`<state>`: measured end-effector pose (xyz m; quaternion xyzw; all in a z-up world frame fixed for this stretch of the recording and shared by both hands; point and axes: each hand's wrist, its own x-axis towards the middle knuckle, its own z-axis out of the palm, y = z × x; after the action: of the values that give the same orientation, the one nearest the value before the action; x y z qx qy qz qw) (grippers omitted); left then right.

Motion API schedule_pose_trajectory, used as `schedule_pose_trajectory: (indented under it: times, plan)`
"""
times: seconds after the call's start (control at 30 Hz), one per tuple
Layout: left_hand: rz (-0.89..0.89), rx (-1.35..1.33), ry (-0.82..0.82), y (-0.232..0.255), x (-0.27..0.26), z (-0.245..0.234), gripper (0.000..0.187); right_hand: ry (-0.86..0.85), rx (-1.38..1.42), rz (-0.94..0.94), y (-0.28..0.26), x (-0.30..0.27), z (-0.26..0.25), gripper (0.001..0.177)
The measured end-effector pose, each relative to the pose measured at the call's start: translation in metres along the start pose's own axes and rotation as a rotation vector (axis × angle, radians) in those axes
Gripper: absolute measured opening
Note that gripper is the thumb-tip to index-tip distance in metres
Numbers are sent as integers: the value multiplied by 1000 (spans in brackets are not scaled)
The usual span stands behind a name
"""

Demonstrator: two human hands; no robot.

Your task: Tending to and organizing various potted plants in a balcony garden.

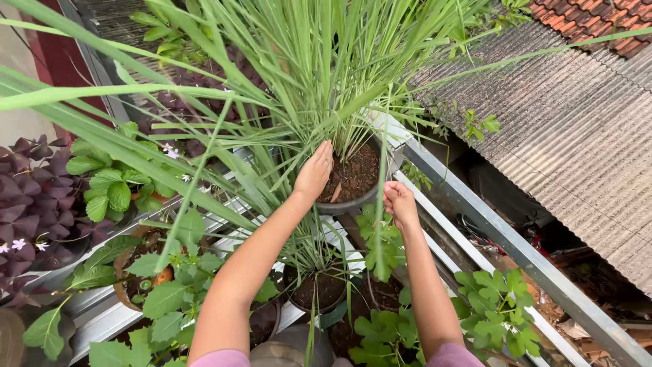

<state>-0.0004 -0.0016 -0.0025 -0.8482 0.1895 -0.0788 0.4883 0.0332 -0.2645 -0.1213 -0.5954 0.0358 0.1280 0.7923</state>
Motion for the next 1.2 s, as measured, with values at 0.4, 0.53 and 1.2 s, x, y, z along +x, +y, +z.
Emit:
schedule_pose_trajectory:
  times: [0.4,0.53,1.2]
  plan:
    - [-159,-1047,255,72,-3,-25,31,-125,-120,-78,-56,-110,22,17]
    - [-149,-1422,304,45,-66,-96,25,-130,-100,-68,-62,-149,30,17]
    - [-681,-2283,423,92,-338,-122,15,-569,-300,-22,9,-338,130,16]
